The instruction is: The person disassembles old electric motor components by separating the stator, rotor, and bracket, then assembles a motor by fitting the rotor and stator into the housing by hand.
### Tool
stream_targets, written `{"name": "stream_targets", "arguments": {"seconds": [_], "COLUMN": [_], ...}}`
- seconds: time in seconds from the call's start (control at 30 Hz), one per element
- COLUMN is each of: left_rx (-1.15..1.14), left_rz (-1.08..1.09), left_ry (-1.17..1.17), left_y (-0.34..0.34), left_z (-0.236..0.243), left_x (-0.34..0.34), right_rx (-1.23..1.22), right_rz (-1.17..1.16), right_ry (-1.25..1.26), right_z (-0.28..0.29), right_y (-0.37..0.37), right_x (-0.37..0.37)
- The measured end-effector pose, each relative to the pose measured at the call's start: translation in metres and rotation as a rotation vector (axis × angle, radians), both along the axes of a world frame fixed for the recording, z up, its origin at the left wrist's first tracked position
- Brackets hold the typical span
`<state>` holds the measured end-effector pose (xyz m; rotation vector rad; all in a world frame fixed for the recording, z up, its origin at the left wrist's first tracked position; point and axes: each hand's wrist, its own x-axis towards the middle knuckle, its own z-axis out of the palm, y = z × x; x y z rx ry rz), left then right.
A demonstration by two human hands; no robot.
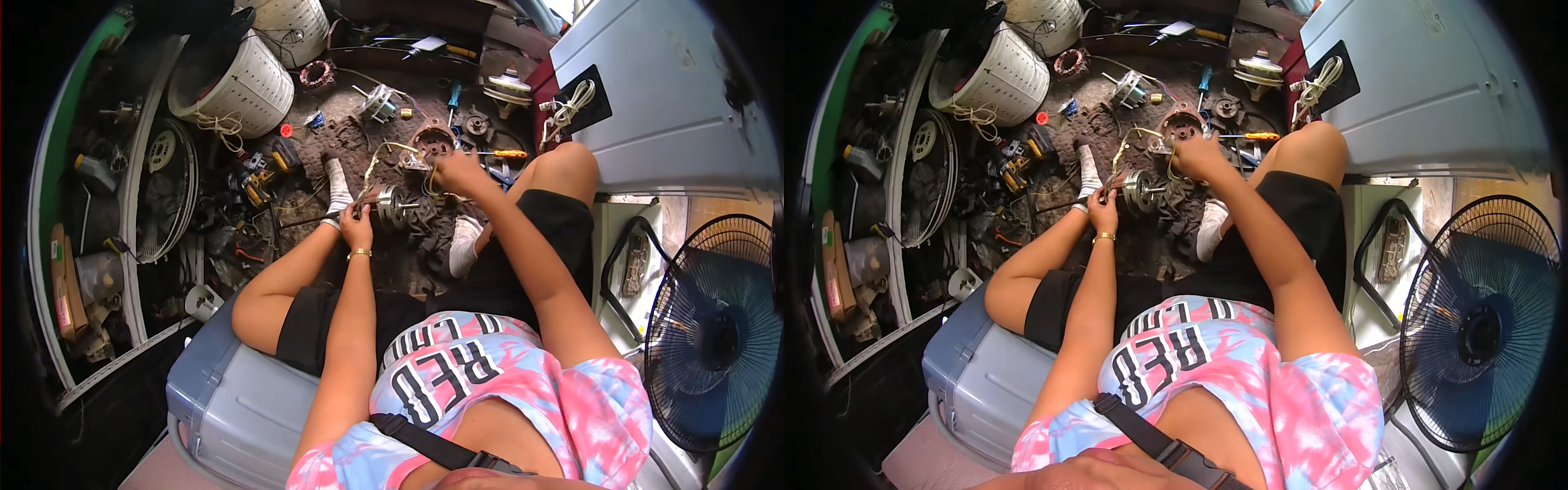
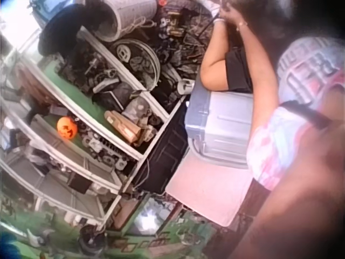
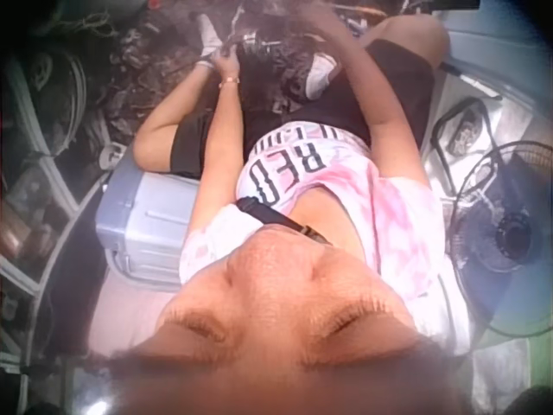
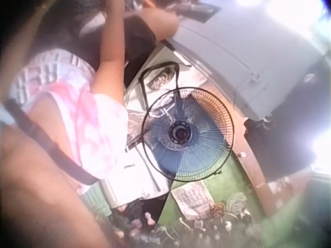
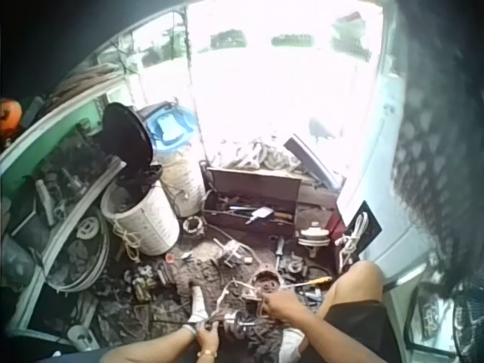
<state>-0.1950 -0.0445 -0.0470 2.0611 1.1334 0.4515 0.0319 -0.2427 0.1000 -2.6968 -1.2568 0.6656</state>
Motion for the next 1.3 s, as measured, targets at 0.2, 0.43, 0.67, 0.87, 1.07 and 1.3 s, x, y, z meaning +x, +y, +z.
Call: {"name": "stream_targets", "arguments": {"seconds": [0.2,0.43,0.67,0.87,1.07,1.3], "left_rx": [0.100,0.044,0.025,-0.018,-0.126,-0.090], "left_rz": [-0.044,-0.022,-0.029,0.013,-0.020,0.030], "left_ry": [-0.012,0.117,0.157,0.144,0.127,0.197], "left_y": [-0.004,0.001,0.000,-0.001,0.004,0.007], "left_z": [-0.008,-0.001,0.002,0.005,0.013,0.013], "left_x": [0.005,0.006,0.012,0.007,0.028,0.012], "right_rx": [1.044,1.180,1.684,0.749,0.638,0.665], "right_rz": [-0.438,-0.336,-0.252,-0.437,-0.808,-0.822], "right_ry": [1.029,2.062,1.107,0.921,1.074,0.682], "right_z": [0.109,0.179,0.285,0.135,-0.078,-0.140], "right_y": [-0.066,-0.061,-0.010,0.029,0.034,0.057], "right_x": [0.056,0.126,0.244,0.150,-0.039,-0.072]}}
